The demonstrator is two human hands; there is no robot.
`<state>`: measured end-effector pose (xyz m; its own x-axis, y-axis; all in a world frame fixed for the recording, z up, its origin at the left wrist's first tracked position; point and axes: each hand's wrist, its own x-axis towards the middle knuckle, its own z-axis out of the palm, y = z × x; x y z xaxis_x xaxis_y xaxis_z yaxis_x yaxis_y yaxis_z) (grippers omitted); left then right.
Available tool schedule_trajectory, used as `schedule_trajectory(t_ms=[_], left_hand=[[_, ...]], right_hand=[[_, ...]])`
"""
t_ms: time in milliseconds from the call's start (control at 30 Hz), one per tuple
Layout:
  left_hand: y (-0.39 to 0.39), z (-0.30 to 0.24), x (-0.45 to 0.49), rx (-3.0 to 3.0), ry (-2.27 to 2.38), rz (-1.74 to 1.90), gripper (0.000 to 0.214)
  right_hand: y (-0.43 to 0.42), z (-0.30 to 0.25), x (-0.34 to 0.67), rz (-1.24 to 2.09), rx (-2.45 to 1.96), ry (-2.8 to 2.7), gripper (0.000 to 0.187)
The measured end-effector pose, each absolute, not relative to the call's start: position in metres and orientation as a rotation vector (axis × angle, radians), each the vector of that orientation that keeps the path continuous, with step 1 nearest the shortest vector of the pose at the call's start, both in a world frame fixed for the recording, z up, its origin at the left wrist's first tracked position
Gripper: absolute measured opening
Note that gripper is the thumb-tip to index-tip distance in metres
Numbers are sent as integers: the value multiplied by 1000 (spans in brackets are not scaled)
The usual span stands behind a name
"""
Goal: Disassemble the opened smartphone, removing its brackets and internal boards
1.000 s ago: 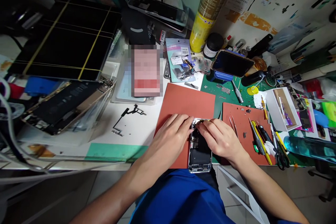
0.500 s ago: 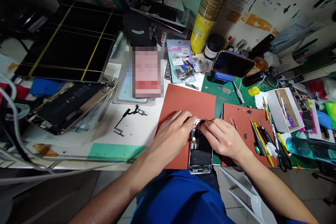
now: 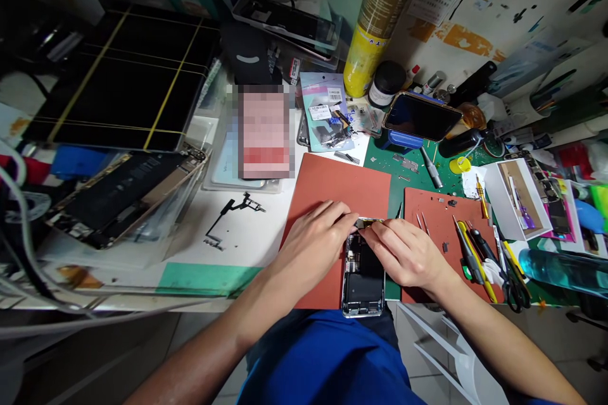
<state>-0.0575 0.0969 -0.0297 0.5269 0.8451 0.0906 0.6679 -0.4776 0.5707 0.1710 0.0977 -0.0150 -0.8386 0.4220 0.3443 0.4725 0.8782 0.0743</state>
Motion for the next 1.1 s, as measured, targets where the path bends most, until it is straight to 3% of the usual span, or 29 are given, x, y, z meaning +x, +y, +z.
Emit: schedule_trajectory(t_ms=[233,367,500,633,800,1100], left_hand=[[100,-30,-59,2302,1237,553,24],[88,-27,-65,2239,1316,780,27],[68,-32,-71,2231,1404,920,17],[57,-43,-72,2316,1334,866,14],[58,-50,-74,2327,1320,843,15],[57,-50,-75,2323,1301,810,15]], right_hand=[[97,-18,167,-217,-742,-2707,17],[98,-10,166,-168,-765,-2655,15],[125,-5,166,-403,-831,-2653,15],[164,-13,166,-534,-829,-2730,27],[175,-25,168,-384,-956,-2847,34],[180,-26,165,153,-1136,-2605,23]])
